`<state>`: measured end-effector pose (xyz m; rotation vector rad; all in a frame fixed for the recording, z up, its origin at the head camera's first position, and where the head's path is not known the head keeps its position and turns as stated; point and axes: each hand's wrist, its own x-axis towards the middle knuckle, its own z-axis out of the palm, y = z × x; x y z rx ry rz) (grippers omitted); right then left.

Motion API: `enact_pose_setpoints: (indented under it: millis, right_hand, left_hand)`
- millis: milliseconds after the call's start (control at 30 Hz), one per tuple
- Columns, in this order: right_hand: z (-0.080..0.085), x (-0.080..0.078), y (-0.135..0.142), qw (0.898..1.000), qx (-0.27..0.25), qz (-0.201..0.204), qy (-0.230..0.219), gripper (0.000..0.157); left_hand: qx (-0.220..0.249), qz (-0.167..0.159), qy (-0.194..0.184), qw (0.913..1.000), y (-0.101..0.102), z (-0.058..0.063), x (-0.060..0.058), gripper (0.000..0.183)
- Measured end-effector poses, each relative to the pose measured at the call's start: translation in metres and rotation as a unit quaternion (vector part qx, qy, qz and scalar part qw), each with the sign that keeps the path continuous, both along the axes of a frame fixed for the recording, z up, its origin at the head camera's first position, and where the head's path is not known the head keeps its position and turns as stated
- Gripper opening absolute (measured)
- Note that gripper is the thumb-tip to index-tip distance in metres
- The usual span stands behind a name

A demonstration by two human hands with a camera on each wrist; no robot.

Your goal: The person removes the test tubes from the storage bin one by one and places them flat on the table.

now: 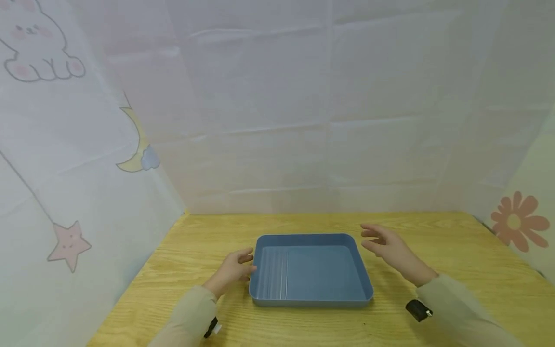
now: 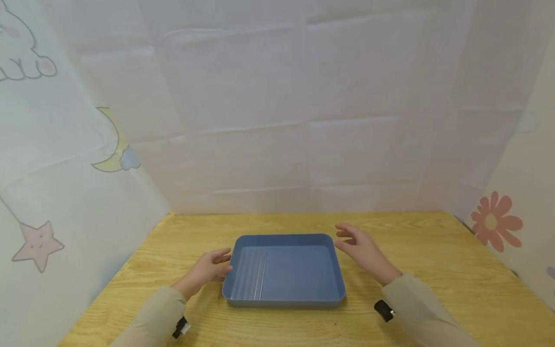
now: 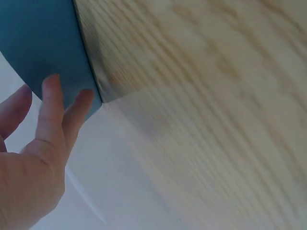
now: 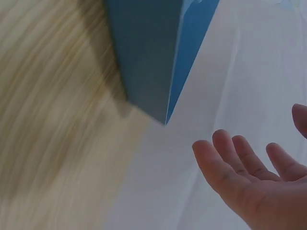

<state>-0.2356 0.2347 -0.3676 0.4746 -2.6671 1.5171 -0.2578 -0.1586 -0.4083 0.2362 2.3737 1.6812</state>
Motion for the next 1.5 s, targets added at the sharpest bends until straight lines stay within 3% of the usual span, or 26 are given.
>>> enact_pose_setpoints:
  millis: [200,367,600,867,1233,1500]
  right_hand:
    - [0.004,-0.007,-0.008,0.987,-0.099,0.025,-0.125,0.064]
    - [0.008,-0.01,-0.015,0.975,-0.141,0.037,-0.167,0.064]
    - [0.004,-0.018,-0.026,0.942,-0.224,0.056,-0.245,0.068]
    - [-0.004,-0.022,-0.039,0.927,-0.241,0.045,-0.283,0.07]
    - [-0.007,-0.027,-0.062,0.905,-0.267,0.048,-0.328,0.067]
    - [-0.012,-0.032,-0.075,0.9,-0.278,0.057,-0.331,0.066]
  left_hand:
    - [0.007,0.002,-0.014,0.9999,0.0,-0.004,-0.002,0.06]
    - [0.01,0.015,-0.017,0.9997,0.002,-0.004,-0.004,0.06]
    - [0.009,0.028,-0.026,0.9992,0.004,-0.005,-0.005,0.06]
    - [0.038,0.01,-0.031,0.9987,0.005,-0.005,-0.004,0.057]
    - [0.044,0.052,-0.062,0.9958,0.01,-0.004,-0.006,0.058]
    - [0.04,0.053,-0.062,0.9959,0.009,-0.004,-0.005,0.057]
